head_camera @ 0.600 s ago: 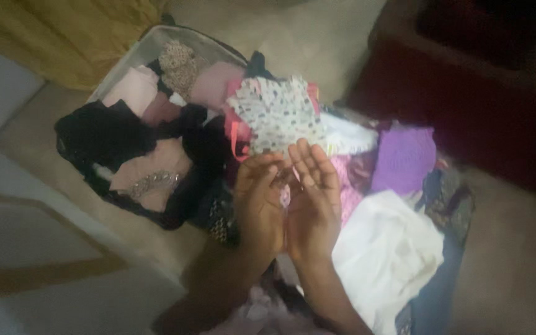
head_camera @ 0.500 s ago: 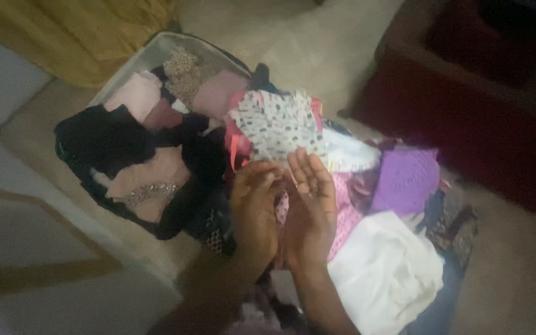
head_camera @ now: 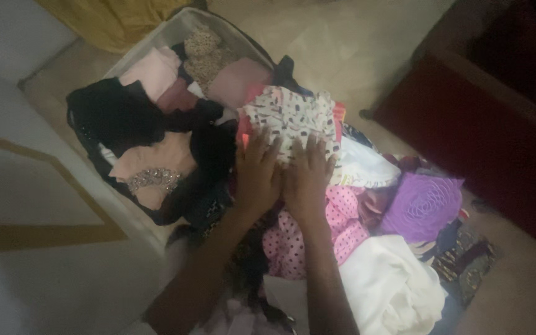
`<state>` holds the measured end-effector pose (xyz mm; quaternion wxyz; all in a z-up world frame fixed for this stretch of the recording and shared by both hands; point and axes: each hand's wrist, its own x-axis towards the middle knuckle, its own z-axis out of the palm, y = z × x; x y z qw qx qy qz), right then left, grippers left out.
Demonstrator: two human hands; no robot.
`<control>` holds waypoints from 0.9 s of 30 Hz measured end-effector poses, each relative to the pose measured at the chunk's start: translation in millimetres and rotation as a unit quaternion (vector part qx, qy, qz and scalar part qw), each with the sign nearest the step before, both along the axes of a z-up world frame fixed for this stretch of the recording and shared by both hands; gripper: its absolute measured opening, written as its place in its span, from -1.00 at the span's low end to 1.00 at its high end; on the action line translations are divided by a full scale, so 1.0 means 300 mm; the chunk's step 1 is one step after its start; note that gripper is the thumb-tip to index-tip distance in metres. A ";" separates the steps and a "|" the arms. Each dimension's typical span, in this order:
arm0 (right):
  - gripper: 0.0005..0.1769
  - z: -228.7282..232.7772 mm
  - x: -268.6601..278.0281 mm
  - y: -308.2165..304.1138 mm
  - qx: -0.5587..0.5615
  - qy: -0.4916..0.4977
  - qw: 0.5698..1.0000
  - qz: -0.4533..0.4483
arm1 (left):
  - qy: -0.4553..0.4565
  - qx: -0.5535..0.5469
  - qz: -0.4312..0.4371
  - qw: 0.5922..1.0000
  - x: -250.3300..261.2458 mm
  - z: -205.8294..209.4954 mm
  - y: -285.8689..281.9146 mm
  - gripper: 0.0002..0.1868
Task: The person picks up several garments from a suitcase, holds them up, and places them onto a growing pile on a nearby surface.
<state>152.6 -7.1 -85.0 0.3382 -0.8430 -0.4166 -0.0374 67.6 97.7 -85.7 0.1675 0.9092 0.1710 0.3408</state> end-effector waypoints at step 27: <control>-0.41 0.040 -0.237 0.535 0.475 0.542 0.692 0.033 | 0.082 -0.389 0.022 0.917 0.266 -0.473 1.036 -0.22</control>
